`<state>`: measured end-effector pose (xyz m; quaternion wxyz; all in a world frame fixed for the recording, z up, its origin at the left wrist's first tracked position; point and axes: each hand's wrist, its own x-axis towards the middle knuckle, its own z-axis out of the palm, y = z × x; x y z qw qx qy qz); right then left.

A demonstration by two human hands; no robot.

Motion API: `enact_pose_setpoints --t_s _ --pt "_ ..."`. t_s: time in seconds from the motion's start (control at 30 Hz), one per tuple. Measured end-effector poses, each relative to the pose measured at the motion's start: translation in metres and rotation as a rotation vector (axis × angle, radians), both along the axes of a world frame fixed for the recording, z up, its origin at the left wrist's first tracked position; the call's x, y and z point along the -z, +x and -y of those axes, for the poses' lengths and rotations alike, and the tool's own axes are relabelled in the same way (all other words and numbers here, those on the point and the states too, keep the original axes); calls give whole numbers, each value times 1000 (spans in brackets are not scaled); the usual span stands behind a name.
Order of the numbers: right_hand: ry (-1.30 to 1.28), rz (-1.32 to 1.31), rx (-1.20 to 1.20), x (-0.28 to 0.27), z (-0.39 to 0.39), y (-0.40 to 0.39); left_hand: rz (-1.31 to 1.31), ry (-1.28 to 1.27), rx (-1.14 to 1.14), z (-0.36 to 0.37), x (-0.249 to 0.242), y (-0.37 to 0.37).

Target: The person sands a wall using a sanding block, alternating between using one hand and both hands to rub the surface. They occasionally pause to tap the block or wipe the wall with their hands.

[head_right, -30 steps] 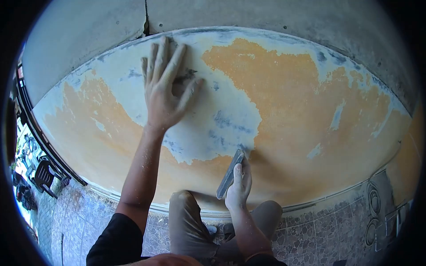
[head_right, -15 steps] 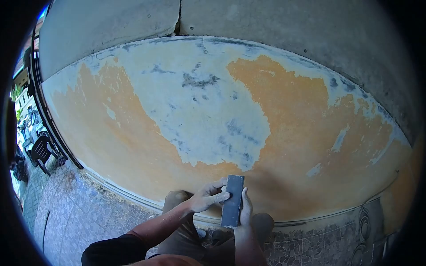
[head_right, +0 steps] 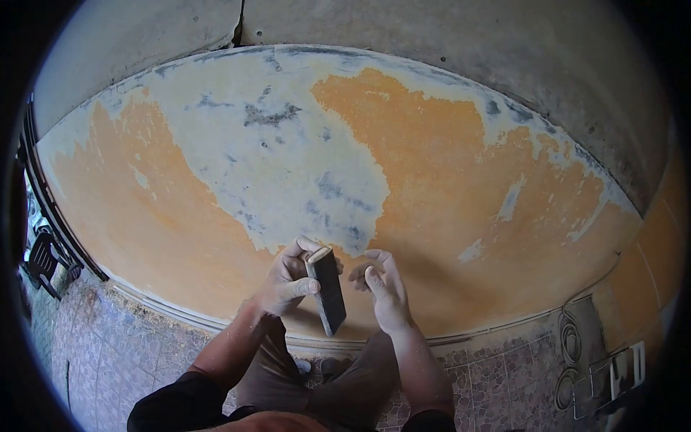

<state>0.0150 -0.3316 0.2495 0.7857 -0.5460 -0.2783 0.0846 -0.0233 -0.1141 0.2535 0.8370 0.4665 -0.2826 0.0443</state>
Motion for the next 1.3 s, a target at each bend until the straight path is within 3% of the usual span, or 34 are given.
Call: enact_pose_setpoints --t_s 0.17,0.27,0.3,0.4,0.5,0.6,0.63,0.73,0.8,0.9,1.0,1.13,1.23,1.3 --pt "14 684 672 -135 36 53 258 -3 -466 -14 -97 11" --pt "-143 1078 1081 -204 37 97 485 42 -668 2 -165 13" --pt "-219 1241 1245 -221 32 106 603 121 -821 7 -181 26" --pt "-432 1403 1440 -241 22 127 915 413 -1243 29 -221 59" --pt "-420 1455 1460 -240 18 133 1108 759 -1386 45 -233 102" --pt "-321 1493 1391 -243 17 143 1269 803 -1567 49 -236 121" --pt "-342 1468 1436 -244 16 144 1214 777 -1622 50 -229 117" --pt "-394 1375 1455 -242 13 134 1143 873 -1594 62 -164 110" --pt "-398 1314 1392 -244 15 133 1358 1085 -1507 58 -105 106" --pt "-431 1238 1371 -243 14 126 1191 1110 -1418 34 -91 89" --pt "-448 1205 1306 -244 16 121 1140 981 -1614 14 -141 93" --pt "-433 1206 1317 -243 14 121 1054 520 -1904 -14 -245 108" --pt "-414 1157 1341 -243 10 119 1012 464 -1920 0 -237 106" --pt "-395 1169 1320 -243 9 120 1008 719 -1799 15 -174 101"
